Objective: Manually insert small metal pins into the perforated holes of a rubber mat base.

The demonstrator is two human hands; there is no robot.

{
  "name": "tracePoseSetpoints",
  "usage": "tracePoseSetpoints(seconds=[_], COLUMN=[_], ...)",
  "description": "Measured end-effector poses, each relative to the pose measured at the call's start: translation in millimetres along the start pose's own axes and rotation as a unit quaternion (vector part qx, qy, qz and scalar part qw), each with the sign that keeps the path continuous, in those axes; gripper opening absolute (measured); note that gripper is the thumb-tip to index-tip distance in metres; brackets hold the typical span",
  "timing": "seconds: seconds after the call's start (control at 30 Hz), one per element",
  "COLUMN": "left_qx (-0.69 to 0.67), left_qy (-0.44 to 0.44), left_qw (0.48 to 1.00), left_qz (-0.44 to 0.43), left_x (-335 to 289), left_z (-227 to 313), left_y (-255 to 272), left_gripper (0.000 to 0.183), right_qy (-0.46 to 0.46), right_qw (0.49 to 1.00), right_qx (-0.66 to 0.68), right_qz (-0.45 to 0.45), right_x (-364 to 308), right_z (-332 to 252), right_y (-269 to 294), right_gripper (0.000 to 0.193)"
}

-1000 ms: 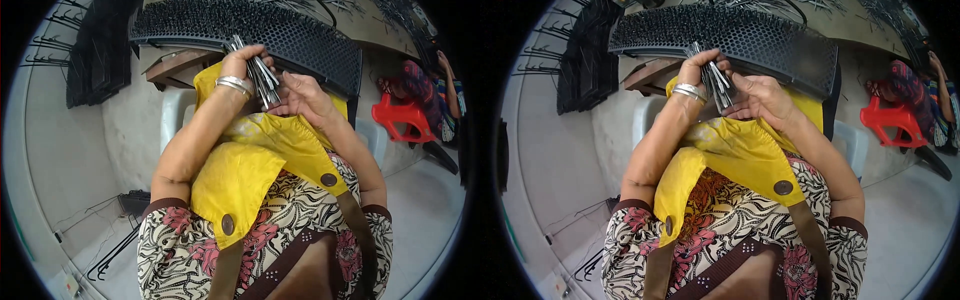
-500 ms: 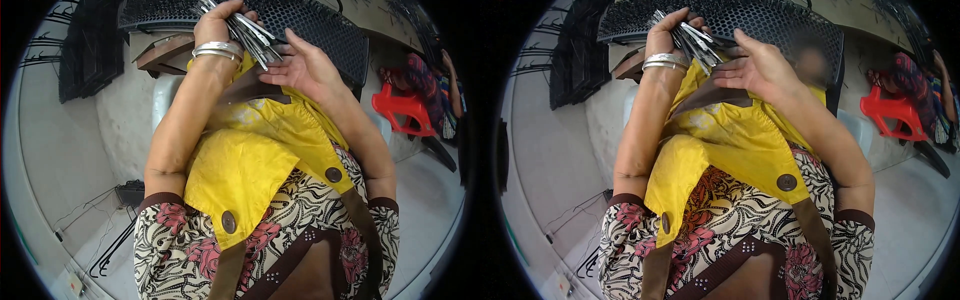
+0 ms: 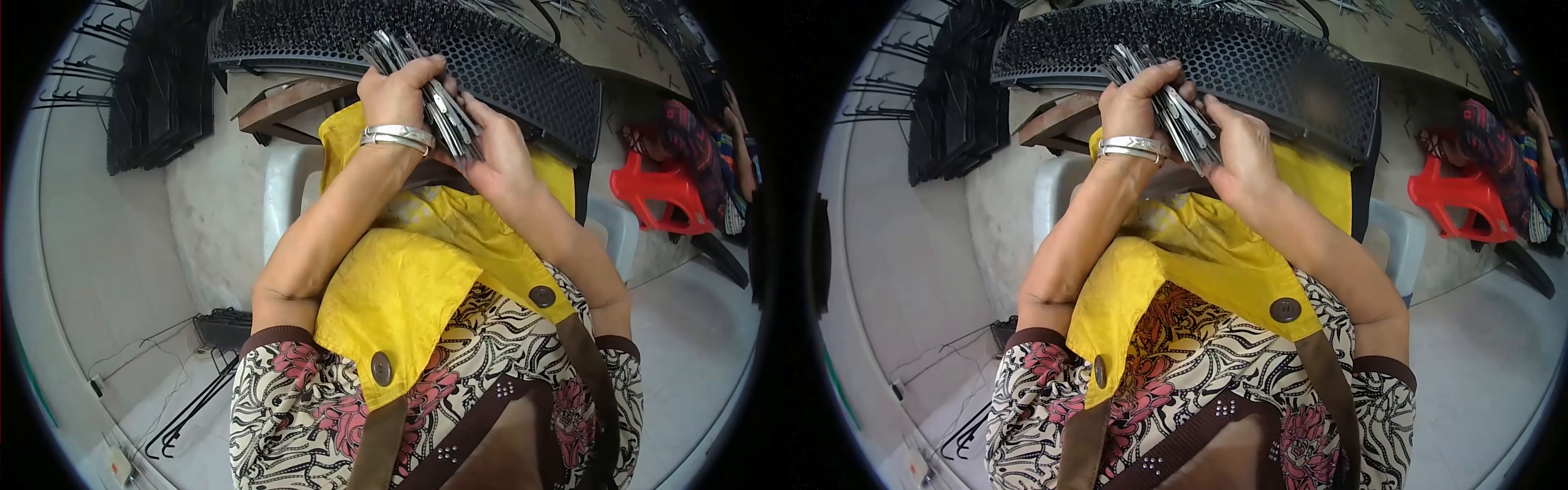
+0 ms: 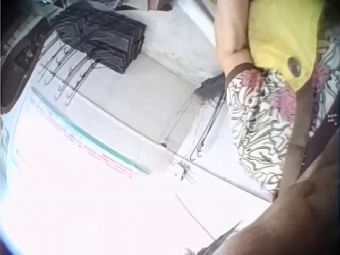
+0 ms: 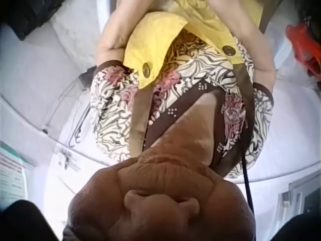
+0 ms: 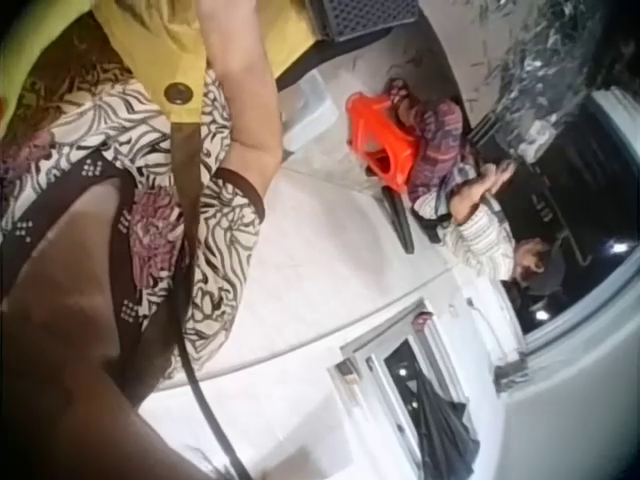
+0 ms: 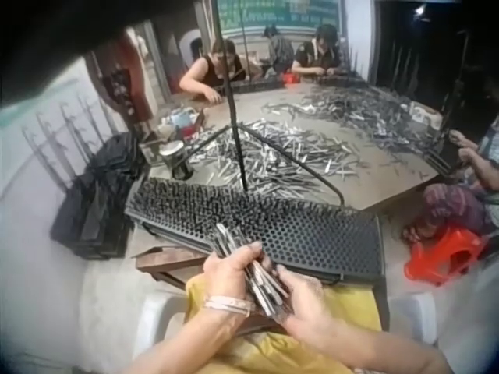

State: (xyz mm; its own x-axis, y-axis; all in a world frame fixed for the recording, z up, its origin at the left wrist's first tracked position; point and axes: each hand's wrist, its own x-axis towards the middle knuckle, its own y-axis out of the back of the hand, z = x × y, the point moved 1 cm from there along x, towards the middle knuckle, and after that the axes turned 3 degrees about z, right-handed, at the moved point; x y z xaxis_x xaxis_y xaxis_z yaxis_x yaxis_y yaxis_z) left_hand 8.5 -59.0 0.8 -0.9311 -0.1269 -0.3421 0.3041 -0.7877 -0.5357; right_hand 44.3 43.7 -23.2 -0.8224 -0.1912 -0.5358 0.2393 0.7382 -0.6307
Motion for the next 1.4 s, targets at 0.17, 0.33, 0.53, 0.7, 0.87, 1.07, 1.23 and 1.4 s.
tracePoseSetpoints(seconds=[0.17, 0.33, 0.53, 0.7, 0.87, 1.07, 1.23, 1.4], left_qx=[-0.017, 0.02, 0.054, 0.08, 0.069, 0.096, 0.107, 0.155], left_qy=[-0.003, -0.085, -0.112, -0.118, -0.123, -0.14, -0.153, -0.165], left_qw=[0.999, 0.996, 0.992, 0.988, 0.986, 0.982, 0.978, 0.97], left_qz=[0.031, 0.001, -0.03, -0.062, -0.085, -0.086, -0.097, -0.083], left_x=[3.1, -3.2, -14.2, -18.7, -21.6, -23.7, -21.5, -17.7], left_z=[1.1, -0.4, -16.1, -27.4, -28.8, -31.1, -35.3, -35.4], left_y=[1.5, -3.7, -4.2, -1.7, -0.4, 4.2, 5.6, 11.2], left_gripper=[0.011, 0.01, 0.011, 0.015, 0.026, 0.032, 0.032, 0.023], right_qy=[0.058, 0.063, 0.026, -0.006, -0.006, 0.01, -0.002, -0.004], right_qw=[0.996, 0.998, 0.988, 0.978, 0.977, 0.979, 0.976, 0.979], right_qx=[-0.051, -0.011, 0.14, 0.199, 0.204, 0.188, 0.188, 0.203], right_qz=[-0.045, -0.025, 0.059, 0.062, 0.064, 0.082, 0.107, 0.038], right_x=[-23.8, -24.6, -3.8, 0.9, -1.8, -14.1, -14.3, -9.4], right_z=[0.5, 0.4, 10.4, 12.0, 13.3, 12.3, 13.6, 22.8], right_y=[-13.4, -20.4, -11.3, -2.8, -6.7, -17.3, -17.0, -7.2], right_gripper=[0.031, 0.03, 0.029, 0.029, 0.025, 0.029, 0.031, 0.031])
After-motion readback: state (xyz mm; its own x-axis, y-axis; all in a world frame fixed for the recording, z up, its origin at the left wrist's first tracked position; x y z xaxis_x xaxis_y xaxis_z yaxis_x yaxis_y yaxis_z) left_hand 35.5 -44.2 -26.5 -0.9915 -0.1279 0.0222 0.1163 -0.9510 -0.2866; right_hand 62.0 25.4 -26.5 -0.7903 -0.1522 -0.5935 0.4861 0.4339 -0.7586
